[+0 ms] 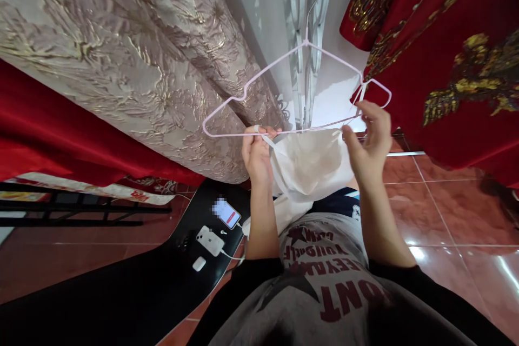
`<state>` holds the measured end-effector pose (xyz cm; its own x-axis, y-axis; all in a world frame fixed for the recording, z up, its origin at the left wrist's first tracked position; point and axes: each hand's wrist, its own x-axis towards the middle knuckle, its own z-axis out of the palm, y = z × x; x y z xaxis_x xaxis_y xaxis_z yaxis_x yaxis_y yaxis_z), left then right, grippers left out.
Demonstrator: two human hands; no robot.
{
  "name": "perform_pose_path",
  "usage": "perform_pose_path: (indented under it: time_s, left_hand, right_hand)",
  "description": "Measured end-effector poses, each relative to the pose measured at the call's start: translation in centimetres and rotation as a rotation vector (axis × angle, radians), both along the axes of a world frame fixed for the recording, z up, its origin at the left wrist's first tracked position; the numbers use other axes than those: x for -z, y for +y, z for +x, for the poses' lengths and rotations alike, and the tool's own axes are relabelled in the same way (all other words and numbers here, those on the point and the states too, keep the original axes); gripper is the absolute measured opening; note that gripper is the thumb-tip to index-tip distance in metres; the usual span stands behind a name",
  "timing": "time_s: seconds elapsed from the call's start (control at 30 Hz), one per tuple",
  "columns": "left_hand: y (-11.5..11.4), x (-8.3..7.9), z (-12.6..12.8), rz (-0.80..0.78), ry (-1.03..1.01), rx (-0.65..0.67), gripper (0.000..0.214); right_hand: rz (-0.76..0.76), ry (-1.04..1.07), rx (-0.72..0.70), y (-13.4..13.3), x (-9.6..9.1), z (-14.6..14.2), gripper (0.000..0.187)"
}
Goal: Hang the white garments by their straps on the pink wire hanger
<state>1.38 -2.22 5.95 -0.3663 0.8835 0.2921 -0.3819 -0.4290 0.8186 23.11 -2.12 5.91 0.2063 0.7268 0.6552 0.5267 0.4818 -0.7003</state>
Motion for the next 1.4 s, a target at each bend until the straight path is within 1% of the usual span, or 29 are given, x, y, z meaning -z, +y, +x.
perform_pose_path:
  time_s: [0.03, 0.07, 0.1, 0.17, 0.23, 0.3, 0.37, 0.43, 0.5, 0.6, 0.67, 0.7, 0.8, 0.87, 0.93, 0.97, 1.0, 1.03, 1.07, 1.13, 1.2, 1.23, 1.3, 1.37, 1.4]
  left_hand:
    - [0.1, 0.0, 0.1, 0.028, -0.020, 0.012, 0.034]
    - [0.1, 0.0, 0.2, 0.046, -0.039, 0.023, 0.035]
    - [0.2, 0.0, 0.3, 0.054, -0.055, 0.027, 0.037]
    - [0.4, 0.1, 0.4, 0.060, -0.070, 0.007, 0.040]
    - [0.6, 0.2, 0.6, 0.071, -0.074, -0.035, 0.041]
    - [0.8, 0.3, 0.5, 0.084, -0.076, -0.068, 0.041]
    - [1.0, 0.4, 0.4, 0.076, -0.068, -0.077, 0.039]
    - [1.1, 0.5, 0.0, 0.054, -0.047, -0.075, 0.039]
    - [1.4, 0.4, -0.5, 0.036, -0.026, -0.077, 0.040]
    - [1.8, 0.3, -1.0, 0.025, -0.011, -0.061, 0.041]
    - [1.9, 0.3, -1.1, 0.025, -0.032, -0.028, 0.040]
    - [1.9, 0.2, -1.0, 0.024, -0.049, -0.007, 0.038]
    - [1.7, 0.2, -0.8, -0.013, -0.088, 0.024, 0.035]
    - [1.4, 0.0, -0.8, -0.055, -0.097, 0.017, 0.032]
    - [1.2, -0.3, -1.0, -0.093, -0.116, 0.018, 0.030]
    - [1.1, -0.4, -1.1, -0.111, -0.128, 0.027, 0.029]
    - [1.1, -0.5, -1.1, -0.128, -0.140, 0.035, 0.028]
    - [1.1, -0.5, -1.0, -0.144, -0.153, 0.045, 0.027]
    - [1.0, -0.5, -0.7, -0.161, -0.165, 0.057, 0.027]
    - [0.9, -0.2, 0.1, -0.184, -0.178, 0.081, 0.027]
    - [0.5, 0.3, 1.2, -0.194, -0.172, 0.106, 0.028]
    - [0.3, 0.6, 1.7, -0.194, -0.162, 0.116, 0.030]
    - [0.0, 1.2, 2.2, -0.197, -0.138, 0.129, 0.033]
    - [-0.2, 1.9, 1.8, -0.211, -0.120, 0.103, 0.035]
    - [-0.2, 2.2, 1.3, -0.211, -0.112, 0.055, 0.035]
  right_hand:
    - [-0.036, 0.019, 0.038, 0.3, 0.1, 1.0, 0.048]
    - [-0.092, 0.027, 0.044, 0.7, 0.0, 1.9, 0.053]
    - [-0.163, 0.019, 0.025, 1.0, -0.3, 2.6, 0.055]
    - [-0.289, -0.016, -0.022, 1.6, -1.5, 3.3, 0.054]
    - [-0.358, -0.068, -0.052, 1.9, -3.1, 3.2, 0.046]
    - [-0.388, -0.093, -0.062, 2.1, -4.5, 2.8, 0.032]
    - [-0.388, -0.061, -0.051, 2.1, -5.4, 2.4, 0.019]
    - [-0.358, 0.021, -0.043, 2.0, -5.9, 2.1, 0.016]
    - [-0.305, 0.129, -0.094, 2.0, -6.4, 1.8, 0.014]
    - [-0.179, 0.303, -0.214, 2.6, -7.2, 1.9, 0.004]
    - [-0.039, 0.414, -0.228, 3.6, -7.3, 2.3, 0.016]
    - [0.037, 0.457, -0.217, 4.2, -7.1, 2.6, 0.021]
    - [0.282, 0.542, -0.115, 5.6, -5.2, 3.9, 0.034]
    - [0.453, 0.589, 0.010, 5.6, -3.4, 4.4, 0.038]
    - [0.595, 0.620, 0.131, 4.6, -2.0, 4.3, 0.034]
    - [0.619, 0.611, 0.159, 3.8, -1.6, 4.0, 0.029]
    - [0.606, 0.579, 0.157, 2.8, -1.5, 3.5, 0.023]
    - [0.553, 0.517, 0.118, 1.8, -1.6, 2.9, 0.017]
    - [0.461, 0.424, 0.046, 0.9, -2.0, 2.1, 0.014]
    - [0.251, 0.164, -0.171, -0.3, -2.8, 0.3, 0.012]
    - [0.050, -0.080, -0.370, -0.3, -3.4, -1.4, 0.016]
    - [-0.014, -0.168, -0.444, 0.2, -3.4, -2.1, 0.019]
    - [-0.077, -0.267, -0.511, 1.4, -2.8, -3.1, 0.022]
    - [-0.087, -0.300, -0.487, 2.4, -1.7, -3.5, 0.020]
    - [-0.079, -0.298, -0.452, 2.6, -1.1, -3.5, 0.018]
